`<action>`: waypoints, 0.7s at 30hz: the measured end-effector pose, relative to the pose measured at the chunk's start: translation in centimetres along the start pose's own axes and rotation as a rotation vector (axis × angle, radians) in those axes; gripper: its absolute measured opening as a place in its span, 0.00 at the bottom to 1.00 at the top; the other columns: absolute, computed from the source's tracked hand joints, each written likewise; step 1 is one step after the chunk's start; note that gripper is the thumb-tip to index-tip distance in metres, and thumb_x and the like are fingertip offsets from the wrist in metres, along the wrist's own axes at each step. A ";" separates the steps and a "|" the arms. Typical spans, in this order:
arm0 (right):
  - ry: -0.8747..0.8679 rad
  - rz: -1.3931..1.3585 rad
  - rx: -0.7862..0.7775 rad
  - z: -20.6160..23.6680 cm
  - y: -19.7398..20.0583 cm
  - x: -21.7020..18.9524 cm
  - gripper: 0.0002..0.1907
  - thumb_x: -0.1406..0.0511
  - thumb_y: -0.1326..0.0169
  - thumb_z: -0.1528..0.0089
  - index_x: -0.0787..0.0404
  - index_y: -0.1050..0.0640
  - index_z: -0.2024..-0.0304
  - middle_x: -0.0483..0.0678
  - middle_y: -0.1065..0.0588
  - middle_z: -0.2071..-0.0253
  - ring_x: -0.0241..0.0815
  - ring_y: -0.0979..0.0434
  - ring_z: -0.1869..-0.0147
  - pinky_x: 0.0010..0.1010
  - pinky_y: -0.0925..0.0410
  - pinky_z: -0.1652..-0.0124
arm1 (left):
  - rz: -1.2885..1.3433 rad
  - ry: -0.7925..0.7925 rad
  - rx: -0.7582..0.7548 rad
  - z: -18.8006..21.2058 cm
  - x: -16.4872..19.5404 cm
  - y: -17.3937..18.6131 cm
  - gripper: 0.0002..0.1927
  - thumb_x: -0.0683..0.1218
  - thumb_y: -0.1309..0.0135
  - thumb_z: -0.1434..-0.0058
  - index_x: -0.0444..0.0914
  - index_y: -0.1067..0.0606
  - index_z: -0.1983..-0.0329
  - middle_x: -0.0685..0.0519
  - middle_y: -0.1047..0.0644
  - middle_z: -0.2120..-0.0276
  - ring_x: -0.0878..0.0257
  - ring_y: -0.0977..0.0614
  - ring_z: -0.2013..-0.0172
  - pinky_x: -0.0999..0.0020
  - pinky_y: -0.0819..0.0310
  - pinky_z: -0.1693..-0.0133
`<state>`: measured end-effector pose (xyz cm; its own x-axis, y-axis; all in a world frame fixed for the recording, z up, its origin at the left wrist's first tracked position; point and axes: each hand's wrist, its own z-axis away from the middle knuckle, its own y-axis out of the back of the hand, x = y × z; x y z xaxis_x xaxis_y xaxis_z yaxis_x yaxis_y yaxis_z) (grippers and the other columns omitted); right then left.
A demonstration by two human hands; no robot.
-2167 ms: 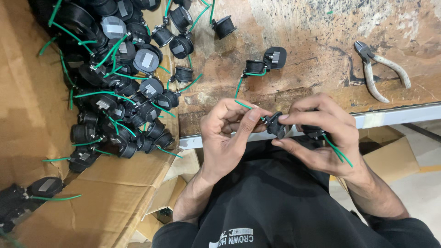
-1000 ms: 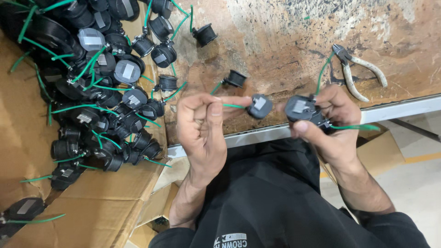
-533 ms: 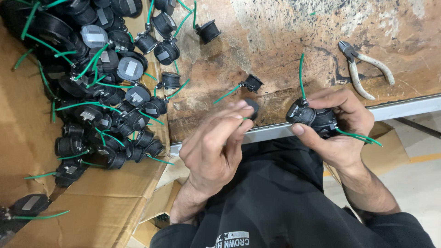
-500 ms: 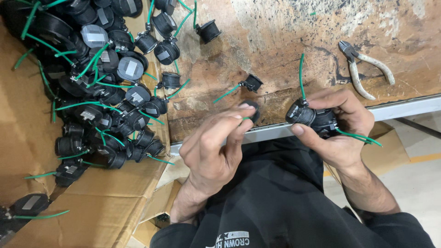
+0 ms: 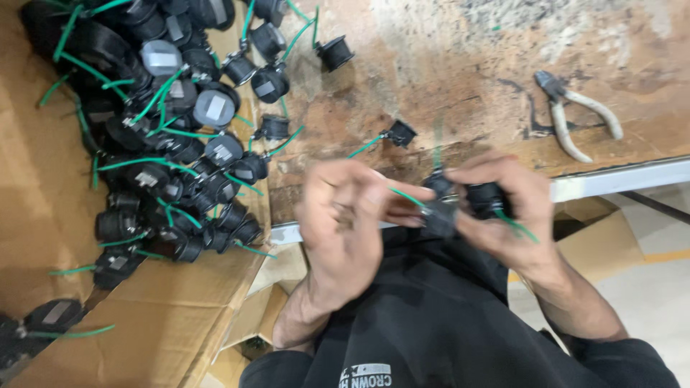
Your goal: The person picks black electrical plug components with green wires from a workbench, trims or strips the wire ends using a utility knife, and gathers the processed components in their hand before placing them into a cardboard box. They also move a box of components across the workbench.
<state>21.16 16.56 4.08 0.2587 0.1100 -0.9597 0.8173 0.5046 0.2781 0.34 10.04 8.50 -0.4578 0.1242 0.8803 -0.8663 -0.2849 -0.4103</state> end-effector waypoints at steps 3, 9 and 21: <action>0.067 -0.025 0.003 -0.4 -1.0 -0.5 0.18 0.70 0.31 0.41 0.61 0.26 0.54 0.47 0.23 0.57 0.37 0.21 0.55 0.28 0.28 0.54 | -0.308 -0.219 -0.115 0.2 0.6 -0.5 0.16 0.42 0.49 0.25 0.32 0.36 0.38 0.38 0.23 0.44 0.58 0.16 0.50 0.67 0.15 0.50; -0.038 -0.283 0.009 -0.6 0.1 -0.9 0.18 0.68 0.32 0.40 0.62 0.26 0.52 0.46 0.24 0.59 0.35 0.25 0.54 0.28 0.32 0.54 | -0.777 -0.323 -0.132 -0.5 0.1 -1.3 0.21 0.38 0.42 0.31 0.34 0.29 0.36 0.44 0.23 0.40 0.51 0.17 0.42 0.64 0.21 0.42; 0.007 0.940 0.192 -2.3 13.2 1.2 0.11 0.68 0.32 0.36 0.68 0.21 0.62 0.53 0.21 0.63 0.46 0.24 0.61 0.40 0.31 0.59 | -0.501 -0.181 -0.005 -0.4 -0.8 0.5 0.21 0.34 0.38 0.37 0.35 0.24 0.40 0.47 0.21 0.44 0.59 0.15 0.47 0.68 0.18 0.45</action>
<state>31.13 25.30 6.55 0.8488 0.4042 -0.3408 0.3478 0.0587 0.9357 0.19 10.14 7.46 0.0540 0.0779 0.9955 -0.9710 -0.2284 0.0705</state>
